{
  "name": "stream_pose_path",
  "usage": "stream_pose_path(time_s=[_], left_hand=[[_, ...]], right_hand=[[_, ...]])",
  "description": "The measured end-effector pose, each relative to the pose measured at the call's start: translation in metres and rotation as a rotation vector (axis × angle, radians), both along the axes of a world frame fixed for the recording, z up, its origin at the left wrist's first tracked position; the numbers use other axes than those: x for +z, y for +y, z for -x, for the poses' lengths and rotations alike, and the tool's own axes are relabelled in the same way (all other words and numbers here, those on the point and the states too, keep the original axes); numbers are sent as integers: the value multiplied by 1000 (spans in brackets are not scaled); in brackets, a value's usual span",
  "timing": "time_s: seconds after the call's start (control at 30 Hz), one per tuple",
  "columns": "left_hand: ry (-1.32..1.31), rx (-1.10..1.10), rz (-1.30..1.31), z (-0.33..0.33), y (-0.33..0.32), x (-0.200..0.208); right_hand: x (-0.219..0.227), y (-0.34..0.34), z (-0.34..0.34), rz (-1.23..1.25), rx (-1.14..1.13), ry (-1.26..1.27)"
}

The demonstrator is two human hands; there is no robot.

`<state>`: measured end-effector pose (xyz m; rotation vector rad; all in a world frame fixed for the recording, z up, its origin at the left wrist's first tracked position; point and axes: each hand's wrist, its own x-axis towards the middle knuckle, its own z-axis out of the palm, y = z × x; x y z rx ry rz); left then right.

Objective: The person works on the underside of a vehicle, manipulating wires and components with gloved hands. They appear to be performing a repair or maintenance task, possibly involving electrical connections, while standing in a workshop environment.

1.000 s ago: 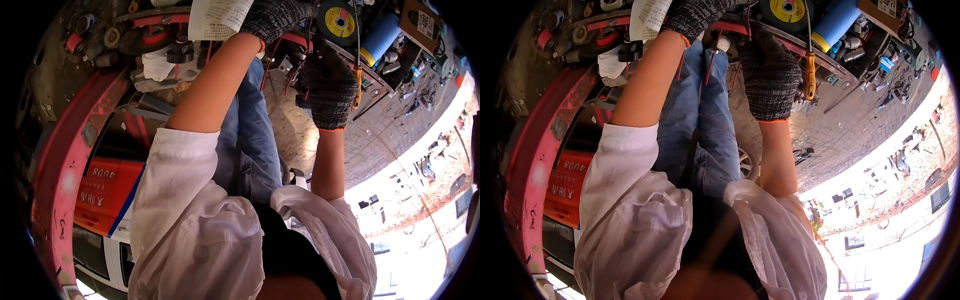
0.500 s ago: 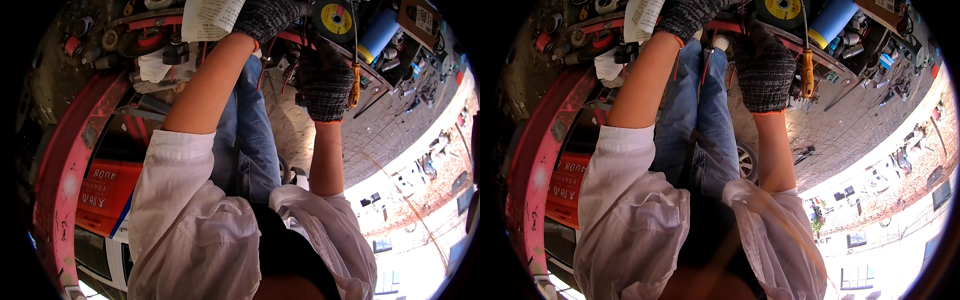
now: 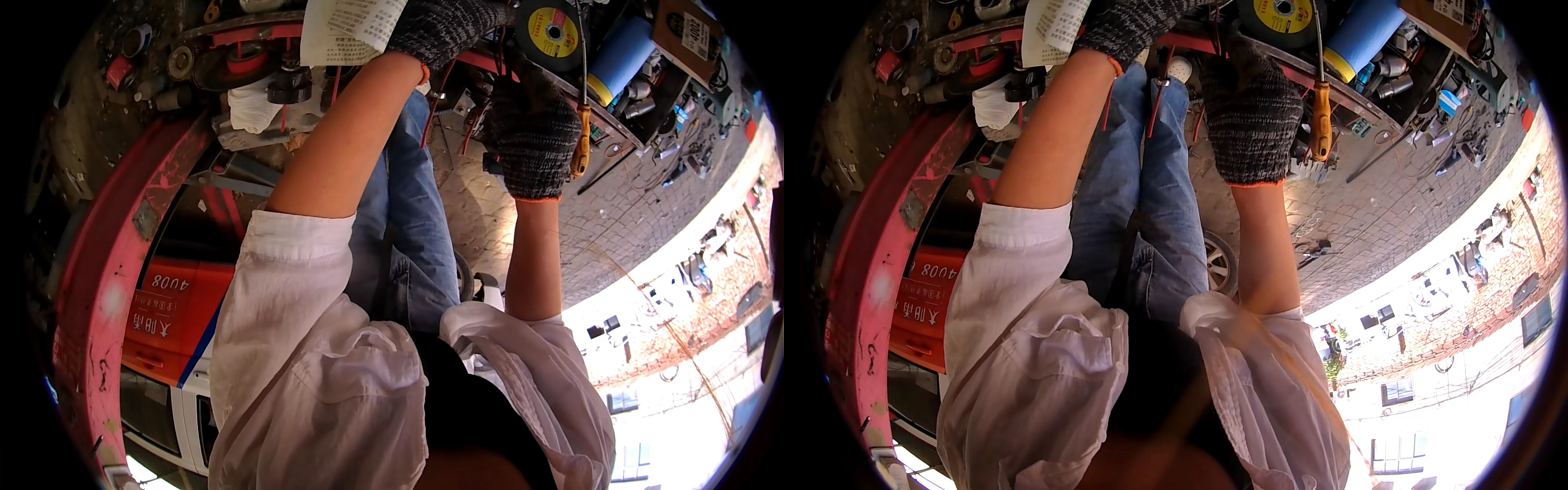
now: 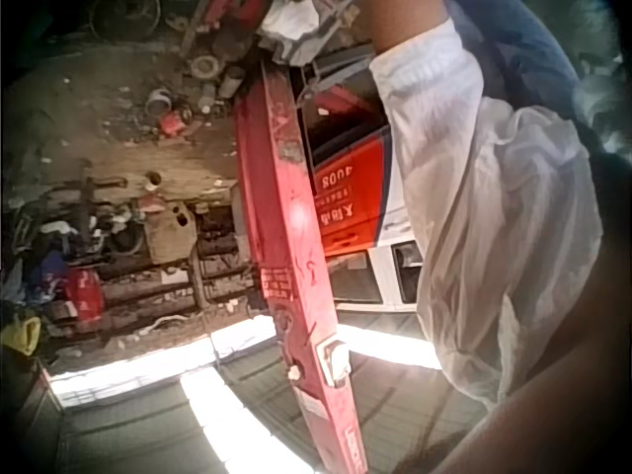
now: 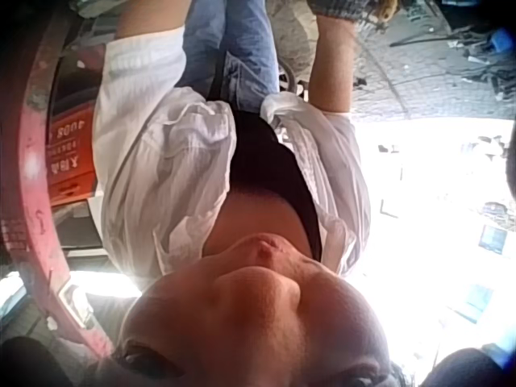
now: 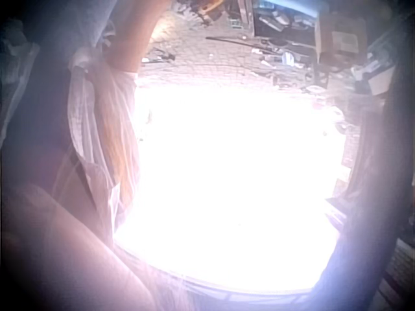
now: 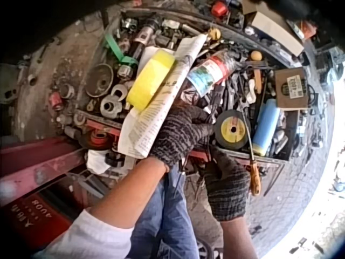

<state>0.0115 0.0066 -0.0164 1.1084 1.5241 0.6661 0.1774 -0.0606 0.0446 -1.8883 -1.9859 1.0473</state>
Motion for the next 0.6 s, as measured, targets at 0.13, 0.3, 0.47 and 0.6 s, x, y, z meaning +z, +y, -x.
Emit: stream_pose_path(time_s=[0.13, 0.3, 0.47, 0.6], left_hand=[[0, -1, 25, 0, 1, 5], [-46, 23, 44, 0, -1, 6], [5, -21, -30, 1, 0, 2], [8, -39, -25, 3, 0, 8]], right_hand=[[-7, -1, -2, -48, -22, 76], [-2, 0, 1, 12, -30, -4], [-6, 3, -1, -93, 32, -34], [-2, 6, 4, -94, 16, -34]])
